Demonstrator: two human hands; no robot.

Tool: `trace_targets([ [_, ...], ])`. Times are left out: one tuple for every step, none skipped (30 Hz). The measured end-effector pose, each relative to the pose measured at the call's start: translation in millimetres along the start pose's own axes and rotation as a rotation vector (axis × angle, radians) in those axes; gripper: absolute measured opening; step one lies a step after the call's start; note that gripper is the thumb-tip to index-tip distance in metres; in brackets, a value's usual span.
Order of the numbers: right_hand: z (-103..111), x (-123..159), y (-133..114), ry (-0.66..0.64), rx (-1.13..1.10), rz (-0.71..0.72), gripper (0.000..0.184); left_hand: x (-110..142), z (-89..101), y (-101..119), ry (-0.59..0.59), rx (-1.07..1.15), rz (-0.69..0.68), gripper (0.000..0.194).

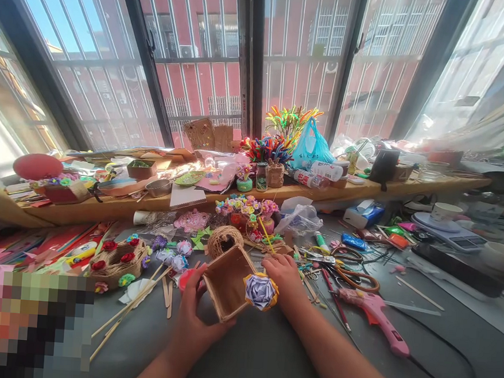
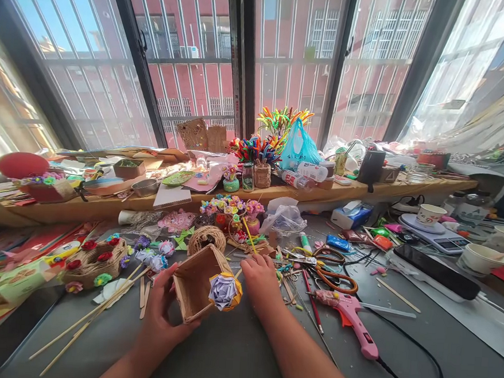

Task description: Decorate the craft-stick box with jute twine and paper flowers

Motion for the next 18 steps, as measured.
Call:
trace_targets([
  [0.9, 0.2, -0.5, 0.007, -0.003, -0.002, 0.018, 0.3, -0.1, 0.3, -0.003, 0.001, 0.0, 0.104],
  [1.7, 0.6, -0.8, 0.013, -0.005, -0.006, 0.018, 0.4, -0.3, 0.2, -0.005, 0.004, 0.006, 0.104],
  [2.4, 1.0, -0.9, 0.019, -0.006, -0.011, 0.019, 0.5, -0.4, -0.1, -0.006, 0.006, 0.014, 0.103],
  [2.9, 1.6, -0.9, 0.025, -0.007, -0.015, 0.02, 0.4, -0.3, -0.4, -0.003, 0.009, 0.02, 0.103],
  [3.3, 2.1, -0.7, 0.029, -0.008, -0.016, 0.021, 0.3, -0.1, -0.7, 0.001, 0.011, 0.024, 0.104],
  [3.4, 2.5, -0.5, 0.033, -0.01, -0.017, 0.022, 0.2, 0.0, -1.1, 0.004, 0.012, 0.026, 0.104],
  [3.2, 2.8, -0.2, 0.036, -0.012, -0.016, 0.023, 0.0, 0.1, -1.5, 0.004, 0.013, 0.027, 0.105],
  [2.7, 2.9, 0.3, 0.039, -0.014, -0.015, 0.023, -0.3, 0.0, -2.0, 0.001, 0.015, 0.029, 0.106],
  [1.9, 2.9, 0.9, 0.043, -0.016, -0.014, 0.023, -0.7, -0.1, -2.7, -0.004, 0.019, 0.035, 0.106],
  [0.7, 2.8, 1.4, 0.047, -0.018, -0.013, 0.022, -1.3, -0.2, -3.5, -0.009, 0.025, 0.044, 0.106],
  [-0.6, 2.6, 1.8, 0.052, -0.02, -0.012, 0.022, -2.1, -0.3, -4.2, -0.013, 0.034, 0.056, 0.107],
  [-2.0, 2.4, 2.2, 0.06, -0.022, -0.013, 0.021, -3.1, -0.6, -4.7, -0.02, 0.049, 0.069, 0.107],
  [-3.3, 2.4, 2.2, 0.068, -0.023, -0.014, 0.021, -4.3, -1.3, -4.9, -0.032, 0.07, 0.085, 0.108],
  [-4.3, 2.5, 2.0, 0.078, -0.024, -0.015, 0.021, -5.6, -2.4, -4.9, -0.049, 0.099, 0.101, 0.107],
  [-5.0, 2.9, 1.4, 0.088, -0.024, -0.014, 0.021, -6.9, -3.8, -4.7, -0.067, 0.133, 0.119, 0.107],
  [-5.0, 3.4, 0.5, 0.099, -0.024, -0.013, 0.021, -8.2, -5.2, -4.3, -0.084, 0.17, 0.137, 0.106],
  [-4.6, 4.0, -0.8, 0.109, -0.025, -0.008, 0.022, -9.3, -6.6, -3.7, -0.097, 0.211, 0.152, 0.106],
  [-3.6, 4.7, -2.3, 0.12, -0.027, -0.001, 0.022, -10.3, -7.6, -2.9, -0.105, 0.251, 0.163, 0.105],
])
Point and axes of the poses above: each hand's wrist, its own x-axis away from the middle knuckle, its own z-axis out of the back of the hand, y = z × x, the point moved 6 cm from there along -x, towards the middle knuckle, and after that the axes turned 3 degrees about -x, right-handed, at the moved point
